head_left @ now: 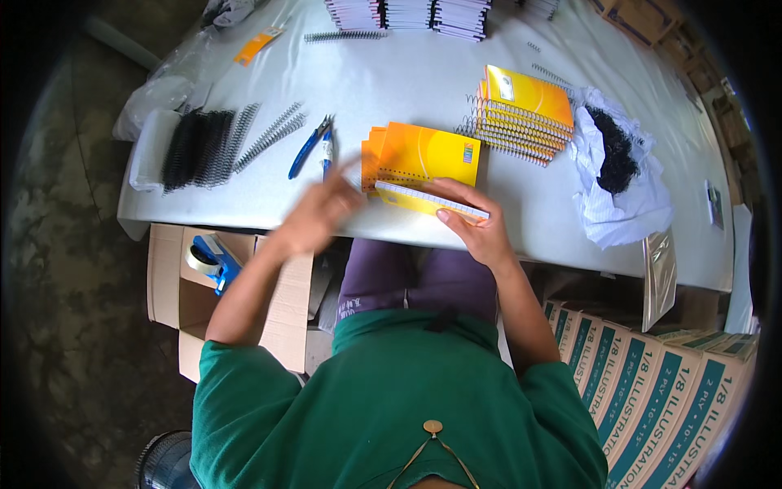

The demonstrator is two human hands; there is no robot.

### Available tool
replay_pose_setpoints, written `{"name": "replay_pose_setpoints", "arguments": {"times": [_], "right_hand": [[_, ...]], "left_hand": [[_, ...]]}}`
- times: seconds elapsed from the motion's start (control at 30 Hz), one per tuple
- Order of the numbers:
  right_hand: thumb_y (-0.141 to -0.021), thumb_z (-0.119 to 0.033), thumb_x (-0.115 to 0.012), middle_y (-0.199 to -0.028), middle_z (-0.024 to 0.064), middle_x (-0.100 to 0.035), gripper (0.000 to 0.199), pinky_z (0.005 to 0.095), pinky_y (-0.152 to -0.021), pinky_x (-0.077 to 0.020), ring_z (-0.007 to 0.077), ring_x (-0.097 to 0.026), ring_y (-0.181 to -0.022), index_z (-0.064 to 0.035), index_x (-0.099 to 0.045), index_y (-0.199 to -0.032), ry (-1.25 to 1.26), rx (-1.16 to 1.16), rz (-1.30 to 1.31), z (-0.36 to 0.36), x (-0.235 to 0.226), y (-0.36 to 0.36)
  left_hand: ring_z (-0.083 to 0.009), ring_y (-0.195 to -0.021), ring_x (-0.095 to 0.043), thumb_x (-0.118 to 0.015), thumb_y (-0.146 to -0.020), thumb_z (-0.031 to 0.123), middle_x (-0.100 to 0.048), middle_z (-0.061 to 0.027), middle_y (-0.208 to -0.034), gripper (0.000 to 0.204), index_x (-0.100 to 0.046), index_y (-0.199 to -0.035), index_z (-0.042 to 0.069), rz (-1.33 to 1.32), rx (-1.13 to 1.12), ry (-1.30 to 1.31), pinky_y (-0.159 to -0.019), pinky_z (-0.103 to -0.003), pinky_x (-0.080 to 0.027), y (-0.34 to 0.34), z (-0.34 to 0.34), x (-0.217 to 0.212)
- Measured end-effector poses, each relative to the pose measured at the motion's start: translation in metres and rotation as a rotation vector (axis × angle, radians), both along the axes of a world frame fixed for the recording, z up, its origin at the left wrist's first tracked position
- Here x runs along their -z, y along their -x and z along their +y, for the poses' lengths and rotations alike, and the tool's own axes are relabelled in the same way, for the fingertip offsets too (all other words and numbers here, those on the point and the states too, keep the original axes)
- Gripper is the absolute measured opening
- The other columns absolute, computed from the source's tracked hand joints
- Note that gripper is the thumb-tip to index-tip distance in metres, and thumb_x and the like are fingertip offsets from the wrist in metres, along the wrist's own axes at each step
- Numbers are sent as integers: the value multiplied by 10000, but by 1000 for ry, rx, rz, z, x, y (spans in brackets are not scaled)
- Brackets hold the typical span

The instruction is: The person assembles spiral notebooks by threading a plastic coil through the pre-punched holes of notebook covers and paper, then places the finished notebooks into a cardboard box.

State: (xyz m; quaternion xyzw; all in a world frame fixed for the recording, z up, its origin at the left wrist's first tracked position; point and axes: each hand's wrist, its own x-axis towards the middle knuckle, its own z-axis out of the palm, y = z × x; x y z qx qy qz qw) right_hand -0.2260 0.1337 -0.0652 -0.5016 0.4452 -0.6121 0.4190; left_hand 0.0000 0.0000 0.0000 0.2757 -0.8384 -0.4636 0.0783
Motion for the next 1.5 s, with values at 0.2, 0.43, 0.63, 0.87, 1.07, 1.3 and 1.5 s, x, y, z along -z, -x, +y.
{"name": "replay_pose_setpoints", "arguments": {"times": [0.2,0.43,0.63,0.87,1.07,1.3,1.5], "right_hand": [[-843,1,-578,-1018,87,-645,250,240,-825,-467,101,-571,-905,5,-614,-1091,-89,83,39,1,3,-1],[-832,2,-598,-991,103,-654,255,239,-795,-475,115,-591,-870,32,-605,-1086,-45,112,121,1,6,0],[-822,10,-602,-987,97,-662,263,237,-772,-483,107,-597,-856,1,-618,-1084,0,129,153,2,7,0],[-804,14,-613,-1009,99,-663,282,235,-773,-486,124,-618,-868,-9,-621,-1085,41,89,185,2,7,1],[-826,27,-577,-996,95,-664,258,223,-751,-484,111,-613,-837,11,-616,-1081,66,109,268,5,6,-5],[-760,44,-613,-947,133,-657,374,307,-657,-506,253,-652,-765,-66,-608,-1118,181,259,420,7,14,-32],[-712,112,-560,-1038,122,-636,450,328,-693,-515,272,-643,-832,-68,-598,-1123,285,272,433,11,17,-42]], "left_hand": [[-207,-554,-503,-446,-937,356,-549,-123,-644,366,-587,-975,20,81,-204,128,-581,-303,-432,12,14,8],[-60,-545,-374,-450,-945,348,-463,-16,-587,401,-539,-763,2,-14,-273,96,-504,-210,-325,9,6,17],[-56,-427,-350,-420,-947,400,-409,15,-477,430,-541,-736,45,-114,-326,-380,-418,-209,-278,15,1,1],[-126,-750,-540,-641,-831,246,-599,-40,-797,217,-585,-931,62,269,-176,-269,-672,-220,-408,16,-17,6],[-227,-999,-491,-737,-693,219,-572,-42,-1054,443,-567,-1091,123,-12,135,828,-848,-372,-327,28,-4,-16],[-456,-1332,-102,-410,-757,700,-189,-289,-1420,949,-297,-1337,-42,88,-2,1081,-1009,-636,8,13,37,85],[-514,-1309,58,-308,-762,750,-66,-342,-1418,1084,-68,-1362,-120,259,-331,1279,-975,-634,139,25,5,60]]}}
